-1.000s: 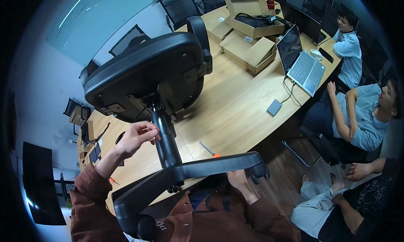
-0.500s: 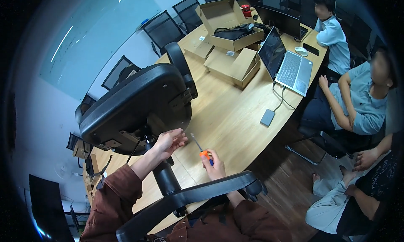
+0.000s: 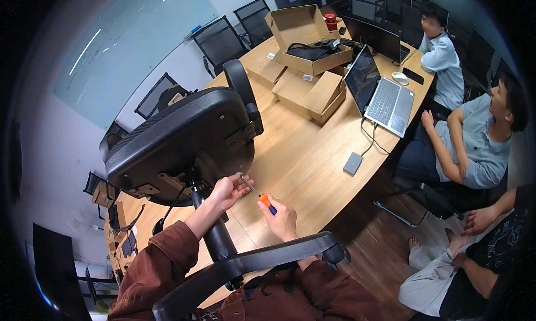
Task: Use a screwdriver to attach components of an office chair.
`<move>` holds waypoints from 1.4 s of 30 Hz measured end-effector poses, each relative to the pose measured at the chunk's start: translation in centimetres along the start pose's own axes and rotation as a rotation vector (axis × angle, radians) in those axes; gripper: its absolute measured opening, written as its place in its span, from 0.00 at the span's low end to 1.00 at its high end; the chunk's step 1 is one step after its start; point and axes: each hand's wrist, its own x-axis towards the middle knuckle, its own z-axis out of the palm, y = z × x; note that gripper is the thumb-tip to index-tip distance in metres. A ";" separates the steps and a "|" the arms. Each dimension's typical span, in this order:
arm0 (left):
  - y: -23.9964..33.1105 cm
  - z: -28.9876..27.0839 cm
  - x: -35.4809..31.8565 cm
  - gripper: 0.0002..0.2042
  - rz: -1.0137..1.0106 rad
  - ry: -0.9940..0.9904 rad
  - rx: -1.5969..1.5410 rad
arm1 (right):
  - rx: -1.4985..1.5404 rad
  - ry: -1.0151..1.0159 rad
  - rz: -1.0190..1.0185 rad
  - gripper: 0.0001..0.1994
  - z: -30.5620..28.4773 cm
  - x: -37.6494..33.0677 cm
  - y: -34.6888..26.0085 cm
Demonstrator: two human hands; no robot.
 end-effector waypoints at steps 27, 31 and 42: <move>-2.4 -6.8 8.8 0.06 0.080 0.483 -0.159 | -0.138 -0.263 0.245 0.22 7.8 1.4 2.3; -2.9 -6.9 9.8 0.05 0.022 0.468 -0.082 | -0.099 -0.165 0.234 0.20 7.6 0.8 2.7; -2.9 -9.5 12.0 0.04 -0.093 0.574 -0.421 | -0.164 -0.204 0.200 0.18 8.3 2.3 2.7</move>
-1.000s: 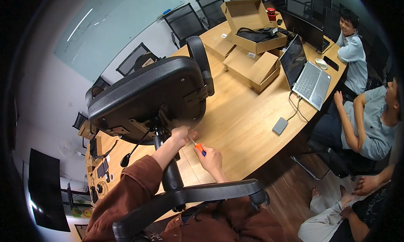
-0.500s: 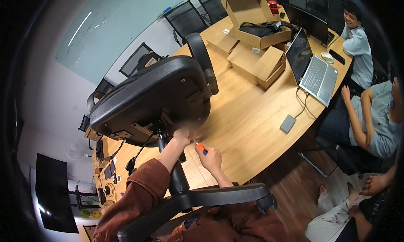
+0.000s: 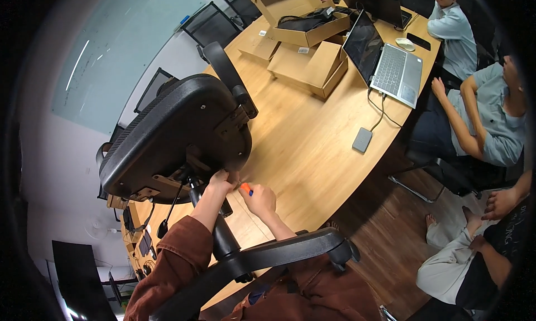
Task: Use a screwdriver to attach components of an office chair.
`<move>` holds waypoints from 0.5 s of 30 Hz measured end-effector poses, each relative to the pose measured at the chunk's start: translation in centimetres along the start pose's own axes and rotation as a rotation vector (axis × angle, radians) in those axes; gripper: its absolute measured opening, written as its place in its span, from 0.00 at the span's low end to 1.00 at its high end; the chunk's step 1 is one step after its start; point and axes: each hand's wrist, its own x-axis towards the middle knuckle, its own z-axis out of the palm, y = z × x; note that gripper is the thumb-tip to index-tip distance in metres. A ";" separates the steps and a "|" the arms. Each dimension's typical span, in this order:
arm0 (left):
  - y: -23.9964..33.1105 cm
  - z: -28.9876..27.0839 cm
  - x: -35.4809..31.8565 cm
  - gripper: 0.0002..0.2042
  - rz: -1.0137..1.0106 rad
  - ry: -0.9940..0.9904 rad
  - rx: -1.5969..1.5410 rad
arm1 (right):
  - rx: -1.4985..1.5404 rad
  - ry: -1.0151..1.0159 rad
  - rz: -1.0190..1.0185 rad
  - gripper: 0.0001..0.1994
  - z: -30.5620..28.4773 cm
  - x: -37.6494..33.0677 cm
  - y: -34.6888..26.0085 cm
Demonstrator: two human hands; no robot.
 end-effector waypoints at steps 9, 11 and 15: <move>0.5 0.2 -2.1 0.11 -0.037 0.029 0.104 | -0.018 0.023 -0.014 0.16 0.3 -0.4 0.0; 0.9 0.2 -2.0 0.11 -0.067 0.043 0.145 | -0.042 0.019 -0.028 0.15 0.3 -0.5 0.1; 1.2 0.4 -2.1 0.13 -0.084 0.063 0.163 | 0.011 0.035 -0.048 0.14 0.3 -0.8 0.4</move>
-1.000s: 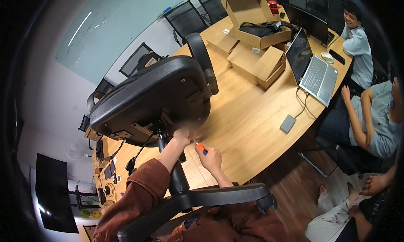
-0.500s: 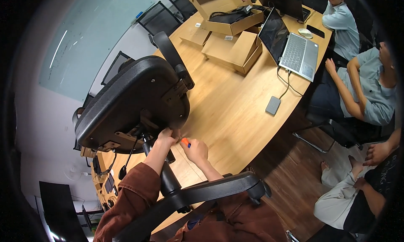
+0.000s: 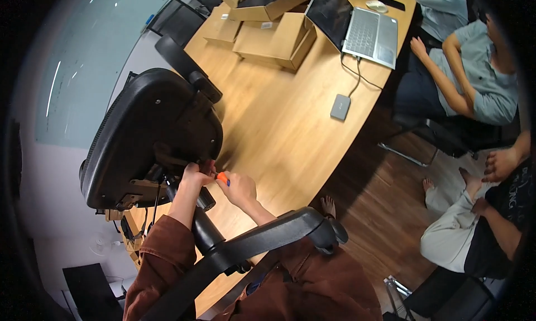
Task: Use a screwdriver to attach components of an office chair.
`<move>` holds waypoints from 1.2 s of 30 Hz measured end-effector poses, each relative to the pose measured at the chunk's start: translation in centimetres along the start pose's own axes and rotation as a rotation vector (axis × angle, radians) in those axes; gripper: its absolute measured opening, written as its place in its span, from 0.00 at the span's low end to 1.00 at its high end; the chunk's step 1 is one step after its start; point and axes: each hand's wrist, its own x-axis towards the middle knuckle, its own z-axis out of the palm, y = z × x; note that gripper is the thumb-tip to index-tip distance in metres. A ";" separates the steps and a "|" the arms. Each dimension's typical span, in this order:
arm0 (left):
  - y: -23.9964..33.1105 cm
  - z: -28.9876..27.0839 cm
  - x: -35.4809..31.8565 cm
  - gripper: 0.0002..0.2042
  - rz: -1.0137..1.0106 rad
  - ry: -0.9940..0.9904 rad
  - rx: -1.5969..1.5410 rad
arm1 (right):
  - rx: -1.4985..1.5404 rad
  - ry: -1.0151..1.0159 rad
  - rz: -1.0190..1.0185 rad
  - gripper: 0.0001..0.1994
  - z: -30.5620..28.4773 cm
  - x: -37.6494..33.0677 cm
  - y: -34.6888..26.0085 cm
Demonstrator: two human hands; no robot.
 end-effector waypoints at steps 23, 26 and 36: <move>2.9 -7.0 -24.1 0.13 0.718 -0.772 0.748 | 0.086 0.045 0.143 0.19 -1.7 -1.7 11.2; 5.2 -12.1 -27.0 0.10 0.850 -0.578 0.771 | 0.078 0.068 0.110 0.16 -1.8 -1.6 11.8; 3.0 -23.8 -15.1 0.11 0.341 -0.174 0.820 | -0.048 0.128 -0.209 0.15 5.4 2.9 10.2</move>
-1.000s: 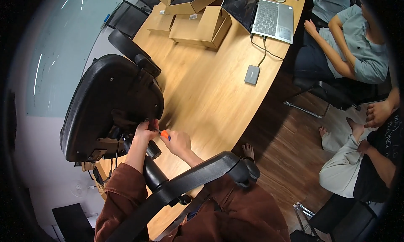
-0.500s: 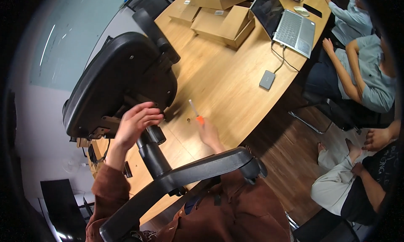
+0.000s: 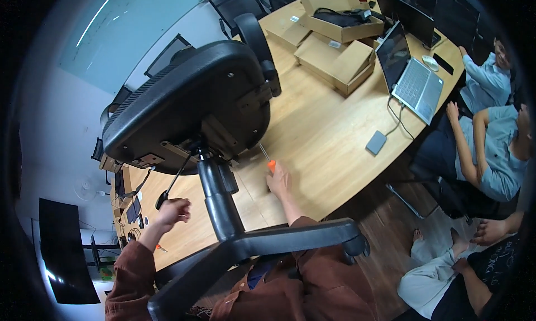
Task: Use a screwdriver to attach components of an office chair.
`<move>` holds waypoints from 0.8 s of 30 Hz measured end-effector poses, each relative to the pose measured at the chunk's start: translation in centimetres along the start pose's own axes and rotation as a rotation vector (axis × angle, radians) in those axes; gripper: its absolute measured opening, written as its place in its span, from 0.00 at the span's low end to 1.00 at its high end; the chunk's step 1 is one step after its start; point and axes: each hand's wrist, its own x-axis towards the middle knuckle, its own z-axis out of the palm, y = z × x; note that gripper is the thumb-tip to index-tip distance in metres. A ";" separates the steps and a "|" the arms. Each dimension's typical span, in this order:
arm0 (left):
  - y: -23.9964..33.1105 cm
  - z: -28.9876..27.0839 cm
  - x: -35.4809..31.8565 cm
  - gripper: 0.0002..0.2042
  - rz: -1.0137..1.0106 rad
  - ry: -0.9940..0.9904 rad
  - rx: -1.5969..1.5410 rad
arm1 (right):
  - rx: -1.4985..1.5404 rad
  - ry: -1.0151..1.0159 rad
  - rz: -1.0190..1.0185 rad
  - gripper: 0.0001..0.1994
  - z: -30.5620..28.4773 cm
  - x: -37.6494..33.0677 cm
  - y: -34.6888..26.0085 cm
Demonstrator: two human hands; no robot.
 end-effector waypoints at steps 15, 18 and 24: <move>-10.8 19.4 14.9 0.17 0.530 -0.248 -0.092 | 0.217 -0.285 0.387 0.20 -2.4 -1.6 -3.8; -9.4 20.3 14.1 0.11 0.523 -0.304 0.003 | 0.087 -0.255 0.375 0.25 -2.3 -1.9 -4.4; -7.7 21.2 13.6 0.08 0.510 -0.293 -0.108 | -0.030 -0.138 0.248 0.25 -3.1 -1.6 -5.3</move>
